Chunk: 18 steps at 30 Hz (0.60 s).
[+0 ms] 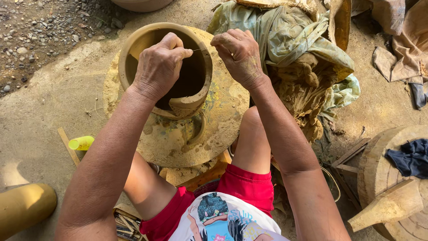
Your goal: The person shapes a clay vessel on a potter's wheel using hands and a thin wire tool to trim edges.
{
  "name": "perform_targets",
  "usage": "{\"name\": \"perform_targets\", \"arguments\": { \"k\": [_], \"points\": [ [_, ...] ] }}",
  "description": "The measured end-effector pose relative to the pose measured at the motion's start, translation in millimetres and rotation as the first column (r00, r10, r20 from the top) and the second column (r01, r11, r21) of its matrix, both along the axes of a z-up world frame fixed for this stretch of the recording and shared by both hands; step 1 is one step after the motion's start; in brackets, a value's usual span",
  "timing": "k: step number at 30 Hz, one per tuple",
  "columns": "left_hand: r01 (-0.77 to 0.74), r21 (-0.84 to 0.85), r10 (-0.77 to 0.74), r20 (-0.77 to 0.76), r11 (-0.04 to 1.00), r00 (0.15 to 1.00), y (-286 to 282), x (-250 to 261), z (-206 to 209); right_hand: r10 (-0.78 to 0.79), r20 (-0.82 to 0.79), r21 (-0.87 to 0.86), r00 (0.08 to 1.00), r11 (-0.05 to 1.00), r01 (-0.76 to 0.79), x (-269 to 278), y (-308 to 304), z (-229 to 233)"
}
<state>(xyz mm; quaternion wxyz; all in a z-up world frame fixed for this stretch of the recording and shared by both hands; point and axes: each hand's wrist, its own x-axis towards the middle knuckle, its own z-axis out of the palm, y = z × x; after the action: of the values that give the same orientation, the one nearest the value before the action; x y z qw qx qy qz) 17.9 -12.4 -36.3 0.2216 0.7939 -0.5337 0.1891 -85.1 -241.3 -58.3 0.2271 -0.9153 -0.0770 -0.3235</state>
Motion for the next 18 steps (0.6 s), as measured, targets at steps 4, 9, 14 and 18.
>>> {"name": "perform_targets", "arguments": {
  "k": [4,9,14,18],
  "points": [
    [-0.004,-0.01,0.004,-0.029,1.0,1.0,-1.5,1.4,-0.2,-0.027,0.006,-0.002,1.0,1.0,0.027,1.2,3.0,1.2],
    [-0.001,-0.029,0.0,-0.035,1.0,0.999,-2.2,0.9,0.1,-0.037,0.014,-0.007,0.999,0.999,0.037,4.5,3.1,-0.2],
    [0.003,-0.048,-0.007,-0.081,0.999,0.997,-4.9,0.0,0.2,-0.044,0.008,0.003,0.999,0.999,0.044,4.7,1.7,-0.7],
    [-0.009,-0.022,0.006,-0.124,1.0,0.992,-5.6,-1.3,-1.6,-0.049,0.0,0.009,0.999,0.999,0.049,1.8,2.6,-3.1]
  ]
}}
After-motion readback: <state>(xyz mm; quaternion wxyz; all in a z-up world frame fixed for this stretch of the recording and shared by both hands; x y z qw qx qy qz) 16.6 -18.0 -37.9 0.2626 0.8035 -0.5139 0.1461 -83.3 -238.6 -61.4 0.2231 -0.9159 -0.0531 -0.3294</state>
